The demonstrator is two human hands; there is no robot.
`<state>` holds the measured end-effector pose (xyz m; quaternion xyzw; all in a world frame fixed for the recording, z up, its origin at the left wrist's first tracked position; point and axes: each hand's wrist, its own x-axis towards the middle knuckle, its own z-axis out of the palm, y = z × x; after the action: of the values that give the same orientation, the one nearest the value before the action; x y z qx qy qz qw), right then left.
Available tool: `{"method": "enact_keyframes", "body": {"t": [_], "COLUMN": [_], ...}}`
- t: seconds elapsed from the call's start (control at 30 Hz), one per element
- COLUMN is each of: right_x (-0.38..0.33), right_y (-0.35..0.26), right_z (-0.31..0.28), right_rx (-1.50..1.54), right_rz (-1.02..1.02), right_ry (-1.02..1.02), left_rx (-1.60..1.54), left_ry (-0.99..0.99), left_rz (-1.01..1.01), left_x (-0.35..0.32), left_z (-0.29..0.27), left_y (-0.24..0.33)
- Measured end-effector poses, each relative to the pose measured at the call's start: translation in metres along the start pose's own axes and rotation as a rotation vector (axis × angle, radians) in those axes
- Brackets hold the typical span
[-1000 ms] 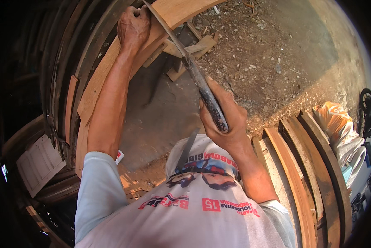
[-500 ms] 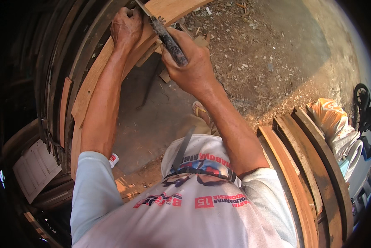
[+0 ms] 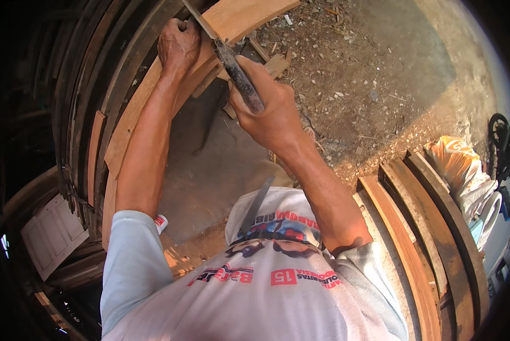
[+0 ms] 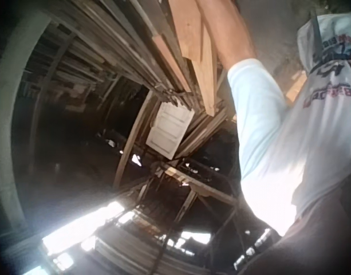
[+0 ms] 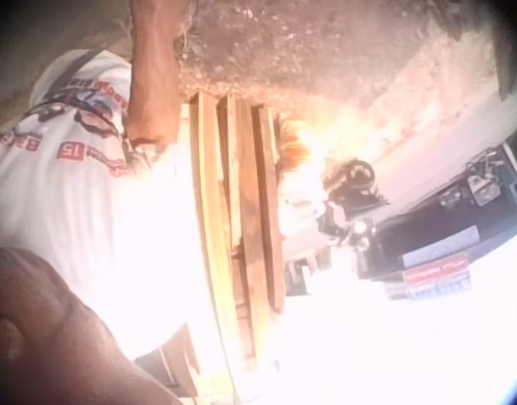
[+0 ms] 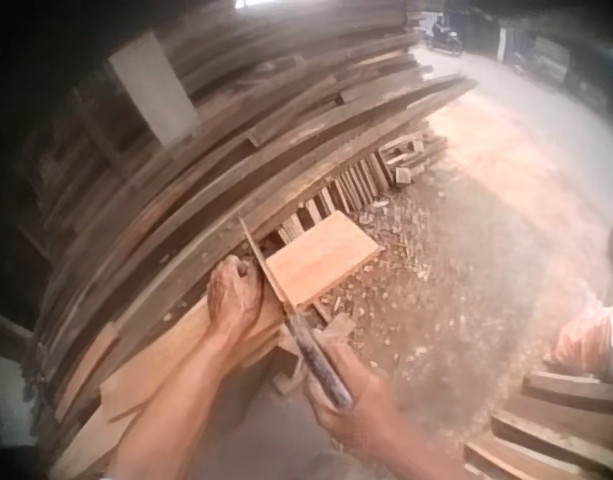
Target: The person uses a hand saw to cut a wooden plank placed on a workbench. They hold the plank with one hand and saw with the other, completing the cut and separating the piece. The person then picks up the cut piece and briefly aligns it with another plank.
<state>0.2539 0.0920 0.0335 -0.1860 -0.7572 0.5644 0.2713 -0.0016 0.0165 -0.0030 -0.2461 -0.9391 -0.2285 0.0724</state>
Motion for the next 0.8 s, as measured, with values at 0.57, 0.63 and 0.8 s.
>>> {"method": "enact_keyframes", "body": {"t": [0.57,0.63,0.8], "right_x": [-0.085,-0.016,-0.014], "right_y": [0.0,0.007,0.003], "right_z": [-0.038,-0.006,-0.002], "right_rx": [0.044,-0.021,0.054], "right_rz": [0.083,-0.017,0.007], "right_ry": [0.015,0.025,0.018], "left_rx": [0.079,0.05,0.018], "left_ry": [0.086,-0.045,-0.026], "left_rz": [0.084,-0.024,-0.014], "left_x": [-0.004,0.001,0.0], "left_z": [0.003,0.001,0.0], "left_y": [-0.01,0.0,-0.01]}}
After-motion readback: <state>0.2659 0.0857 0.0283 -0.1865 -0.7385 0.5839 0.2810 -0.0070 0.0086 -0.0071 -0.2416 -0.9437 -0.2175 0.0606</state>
